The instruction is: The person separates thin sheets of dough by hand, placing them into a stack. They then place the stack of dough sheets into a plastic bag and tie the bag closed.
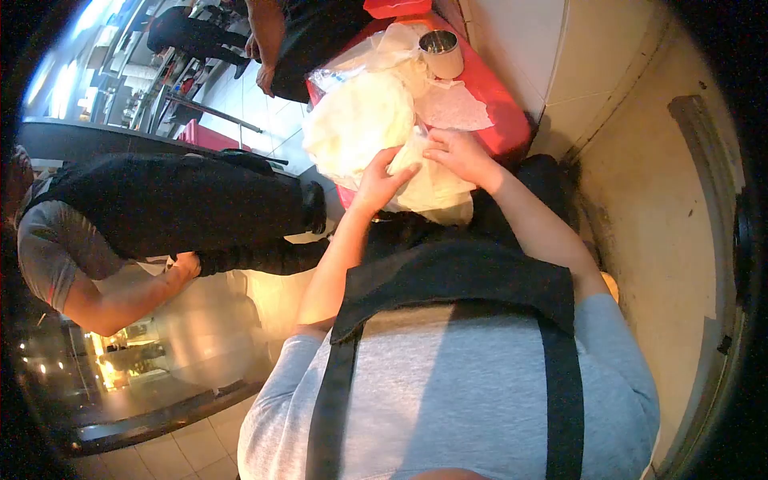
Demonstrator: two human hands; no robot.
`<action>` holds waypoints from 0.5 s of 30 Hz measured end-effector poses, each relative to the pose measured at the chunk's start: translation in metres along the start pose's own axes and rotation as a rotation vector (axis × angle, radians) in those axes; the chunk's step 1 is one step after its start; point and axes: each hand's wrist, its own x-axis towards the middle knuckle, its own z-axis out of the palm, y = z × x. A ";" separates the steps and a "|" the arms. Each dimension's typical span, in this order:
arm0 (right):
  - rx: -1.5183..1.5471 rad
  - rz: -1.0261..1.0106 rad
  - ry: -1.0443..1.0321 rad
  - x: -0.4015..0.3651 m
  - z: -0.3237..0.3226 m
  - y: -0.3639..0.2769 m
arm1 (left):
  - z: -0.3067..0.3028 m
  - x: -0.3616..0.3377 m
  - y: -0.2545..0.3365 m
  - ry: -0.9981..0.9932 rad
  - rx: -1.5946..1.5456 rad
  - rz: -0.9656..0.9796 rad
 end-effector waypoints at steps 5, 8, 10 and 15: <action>-0.200 -0.044 0.391 0.000 -0.005 0.010 | -0.005 0.009 0.016 0.275 0.257 0.034; -0.221 -0.002 0.537 0.001 -0.039 0.046 | -0.030 0.005 0.017 0.391 0.086 -0.004; -0.217 0.161 0.422 -0.003 -0.062 0.045 | -0.043 0.005 -0.005 0.416 0.019 0.016; -0.237 0.180 0.462 -0.009 -0.079 0.057 | -0.075 -0.004 -0.034 0.530 0.041 0.012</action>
